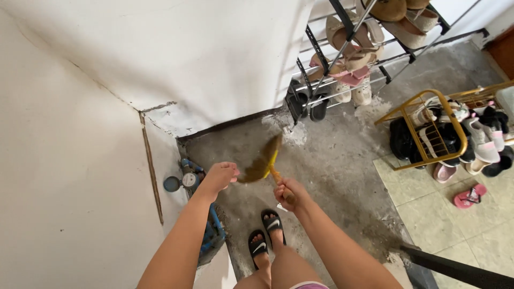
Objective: Sweep debris from the floor around a shoe rack and stairs.
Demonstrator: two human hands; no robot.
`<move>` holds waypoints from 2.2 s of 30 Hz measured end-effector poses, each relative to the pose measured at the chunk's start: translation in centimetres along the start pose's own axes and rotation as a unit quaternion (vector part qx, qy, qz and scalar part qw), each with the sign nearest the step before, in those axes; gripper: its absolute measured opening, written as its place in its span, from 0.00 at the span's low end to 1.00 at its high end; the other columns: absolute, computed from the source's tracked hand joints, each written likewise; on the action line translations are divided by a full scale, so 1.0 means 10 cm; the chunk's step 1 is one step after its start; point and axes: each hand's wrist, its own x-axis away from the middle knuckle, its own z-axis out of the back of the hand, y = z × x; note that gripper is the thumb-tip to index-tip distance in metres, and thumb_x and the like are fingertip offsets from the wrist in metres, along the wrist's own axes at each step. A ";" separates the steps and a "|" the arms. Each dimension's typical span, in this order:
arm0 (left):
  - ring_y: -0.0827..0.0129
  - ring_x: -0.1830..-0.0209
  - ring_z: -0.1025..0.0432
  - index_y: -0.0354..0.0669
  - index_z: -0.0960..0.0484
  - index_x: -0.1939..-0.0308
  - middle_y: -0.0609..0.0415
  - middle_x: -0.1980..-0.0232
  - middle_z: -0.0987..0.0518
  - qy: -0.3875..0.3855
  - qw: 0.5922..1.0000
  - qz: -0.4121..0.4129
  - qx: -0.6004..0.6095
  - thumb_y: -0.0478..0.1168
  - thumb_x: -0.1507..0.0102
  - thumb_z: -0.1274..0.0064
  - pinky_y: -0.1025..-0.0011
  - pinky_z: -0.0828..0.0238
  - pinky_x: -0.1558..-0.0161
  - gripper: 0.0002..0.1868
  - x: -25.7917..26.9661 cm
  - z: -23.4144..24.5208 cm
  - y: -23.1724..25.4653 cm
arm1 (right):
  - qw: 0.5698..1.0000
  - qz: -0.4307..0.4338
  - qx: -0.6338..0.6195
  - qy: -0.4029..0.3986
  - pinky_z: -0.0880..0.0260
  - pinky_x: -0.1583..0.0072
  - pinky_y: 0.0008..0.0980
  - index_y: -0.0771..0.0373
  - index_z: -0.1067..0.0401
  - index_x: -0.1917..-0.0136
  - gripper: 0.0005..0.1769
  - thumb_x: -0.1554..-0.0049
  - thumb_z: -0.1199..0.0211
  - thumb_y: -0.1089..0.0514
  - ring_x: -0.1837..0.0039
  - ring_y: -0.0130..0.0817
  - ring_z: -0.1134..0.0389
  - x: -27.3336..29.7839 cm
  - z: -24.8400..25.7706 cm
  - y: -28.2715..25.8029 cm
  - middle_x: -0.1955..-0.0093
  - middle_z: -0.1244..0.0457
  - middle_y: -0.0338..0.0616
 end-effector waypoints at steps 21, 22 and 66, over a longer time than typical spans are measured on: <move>0.63 0.41 0.24 0.42 0.28 0.31 0.53 0.36 0.20 0.045 0.997 0.026 0.050 0.42 0.32 0.53 0.60 0.32 0.40 0.25 0.15 -0.97 0.00 | 0.986 -0.130 0.103 0.023 0.40 0.77 0.17 0.78 0.47 0.38 0.19 0.41 0.52 0.67 0.75 0.21 0.42 1.06 1.09 -0.78 0.66 0.42 0.42; 0.63 0.41 0.24 0.42 0.28 0.31 0.53 0.36 0.20 0.046 0.997 0.027 0.052 0.42 0.32 0.53 0.60 0.32 0.40 0.25 0.19 -1.03 0.01 | 0.985 -0.131 0.105 0.025 0.40 0.77 0.17 0.78 0.47 0.38 0.19 0.41 0.52 0.67 0.75 0.21 0.42 1.12 1.21 -0.89 0.66 0.42 0.42; 0.65 0.48 0.26 0.44 0.22 0.36 0.51 0.47 0.20 0.048 0.997 0.002 0.058 0.39 0.32 0.55 0.61 0.30 0.44 0.21 0.50 -1.80 -0.10 | 0.979 -0.140 0.129 -0.074 0.33 0.73 0.17 0.68 0.47 0.53 0.09 0.38 0.50 0.60 0.72 0.17 0.39 2.35 0.67 -0.51 0.65 0.42 0.41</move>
